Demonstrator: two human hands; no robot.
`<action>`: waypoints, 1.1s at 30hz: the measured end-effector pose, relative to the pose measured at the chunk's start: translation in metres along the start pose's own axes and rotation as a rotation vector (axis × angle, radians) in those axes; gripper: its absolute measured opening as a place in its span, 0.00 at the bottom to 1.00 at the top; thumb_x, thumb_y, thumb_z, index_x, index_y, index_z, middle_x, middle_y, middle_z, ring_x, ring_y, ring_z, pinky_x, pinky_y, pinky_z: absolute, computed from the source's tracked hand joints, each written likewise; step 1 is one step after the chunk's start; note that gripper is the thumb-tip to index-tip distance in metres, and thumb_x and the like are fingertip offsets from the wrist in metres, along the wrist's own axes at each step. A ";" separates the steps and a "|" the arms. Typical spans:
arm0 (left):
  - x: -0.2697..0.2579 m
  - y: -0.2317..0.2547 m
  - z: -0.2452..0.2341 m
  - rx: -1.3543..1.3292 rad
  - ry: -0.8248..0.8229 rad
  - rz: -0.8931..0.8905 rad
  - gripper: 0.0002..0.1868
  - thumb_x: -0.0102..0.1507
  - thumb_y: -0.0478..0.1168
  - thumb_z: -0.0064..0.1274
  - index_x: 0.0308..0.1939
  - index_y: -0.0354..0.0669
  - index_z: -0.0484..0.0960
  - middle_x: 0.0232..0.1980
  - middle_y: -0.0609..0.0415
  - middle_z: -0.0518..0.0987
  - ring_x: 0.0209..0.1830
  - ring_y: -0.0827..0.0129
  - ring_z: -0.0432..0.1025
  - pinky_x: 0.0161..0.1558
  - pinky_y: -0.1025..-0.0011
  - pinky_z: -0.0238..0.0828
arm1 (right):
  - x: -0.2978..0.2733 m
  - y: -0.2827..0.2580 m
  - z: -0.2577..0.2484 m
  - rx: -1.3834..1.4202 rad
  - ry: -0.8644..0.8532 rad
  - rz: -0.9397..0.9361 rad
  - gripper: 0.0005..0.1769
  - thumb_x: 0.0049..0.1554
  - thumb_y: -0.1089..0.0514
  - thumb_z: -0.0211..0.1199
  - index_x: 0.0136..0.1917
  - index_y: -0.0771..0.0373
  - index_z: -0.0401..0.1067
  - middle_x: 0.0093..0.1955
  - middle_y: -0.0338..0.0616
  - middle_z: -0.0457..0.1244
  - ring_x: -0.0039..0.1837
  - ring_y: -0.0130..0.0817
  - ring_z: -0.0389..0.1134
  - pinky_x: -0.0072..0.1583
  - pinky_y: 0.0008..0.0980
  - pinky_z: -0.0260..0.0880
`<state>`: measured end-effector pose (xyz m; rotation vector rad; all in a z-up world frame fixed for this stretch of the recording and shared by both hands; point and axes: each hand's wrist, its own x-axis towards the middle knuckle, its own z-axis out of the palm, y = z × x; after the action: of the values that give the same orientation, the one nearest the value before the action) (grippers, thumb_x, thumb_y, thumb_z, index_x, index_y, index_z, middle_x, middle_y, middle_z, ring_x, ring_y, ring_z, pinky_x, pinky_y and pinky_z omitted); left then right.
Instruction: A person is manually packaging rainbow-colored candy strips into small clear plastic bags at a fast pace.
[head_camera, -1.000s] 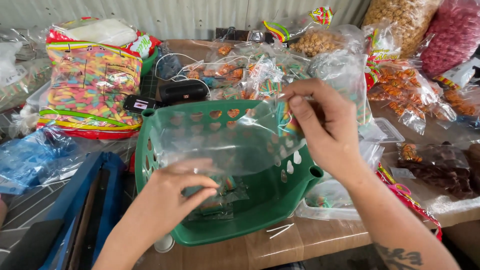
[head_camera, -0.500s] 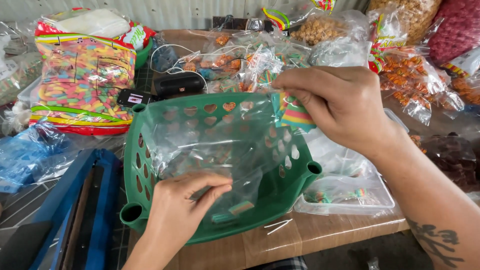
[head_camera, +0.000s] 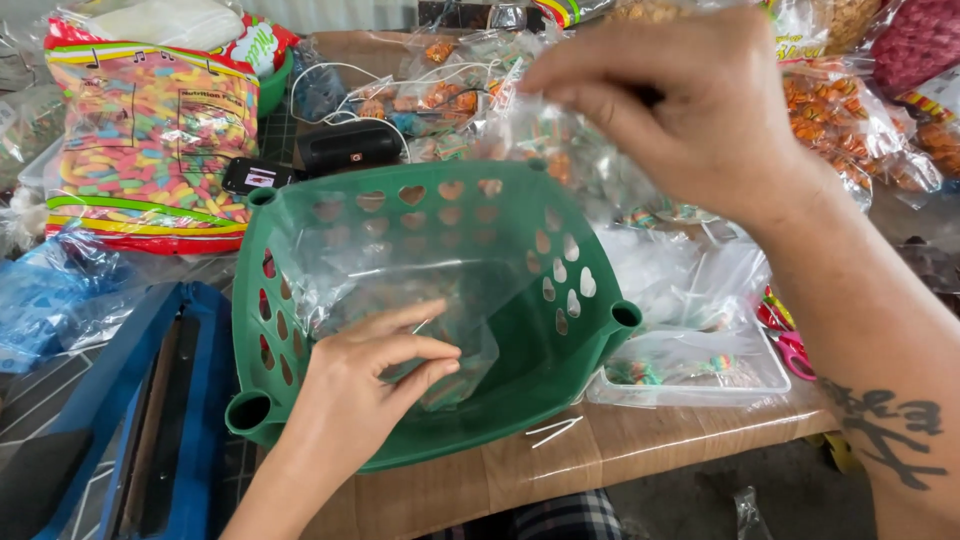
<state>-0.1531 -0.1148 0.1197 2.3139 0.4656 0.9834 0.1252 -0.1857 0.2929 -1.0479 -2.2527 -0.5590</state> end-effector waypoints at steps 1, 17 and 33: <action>0.001 0.004 -0.003 0.030 0.025 0.035 0.05 0.61 0.41 0.62 0.40 0.53 0.90 0.59 0.49 0.84 0.43 0.67 0.83 0.46 0.67 0.83 | -0.004 0.006 0.000 -0.103 0.037 0.108 0.05 0.77 0.68 0.66 0.59 0.68 0.82 0.43 0.44 0.66 0.45 0.35 0.62 0.49 0.34 0.60; 0.076 0.083 -0.086 0.039 0.229 -0.341 0.05 0.65 0.38 0.64 0.43 0.45 0.90 0.47 0.57 0.89 0.40 0.85 0.76 0.42 0.85 0.71 | -0.063 -0.018 0.084 0.594 -0.197 0.529 0.27 0.67 0.55 0.46 0.78 0.57 0.56 0.72 0.38 0.66 0.71 0.35 0.69 0.71 0.38 0.67; 0.066 0.154 0.042 0.155 0.026 0.325 0.05 0.58 0.44 0.68 0.29 0.54 0.87 0.36 0.68 0.88 0.34 0.84 0.82 0.37 0.81 0.76 | -0.187 -0.130 0.078 1.364 -0.042 0.791 0.15 0.57 0.46 0.71 0.51 0.57 0.76 0.49 0.33 0.69 0.55 0.24 0.69 0.64 0.26 0.72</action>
<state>-0.0637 -0.2152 0.2281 2.5733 0.1821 1.1653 0.0941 -0.3199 0.0955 -0.9703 -1.4237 1.1638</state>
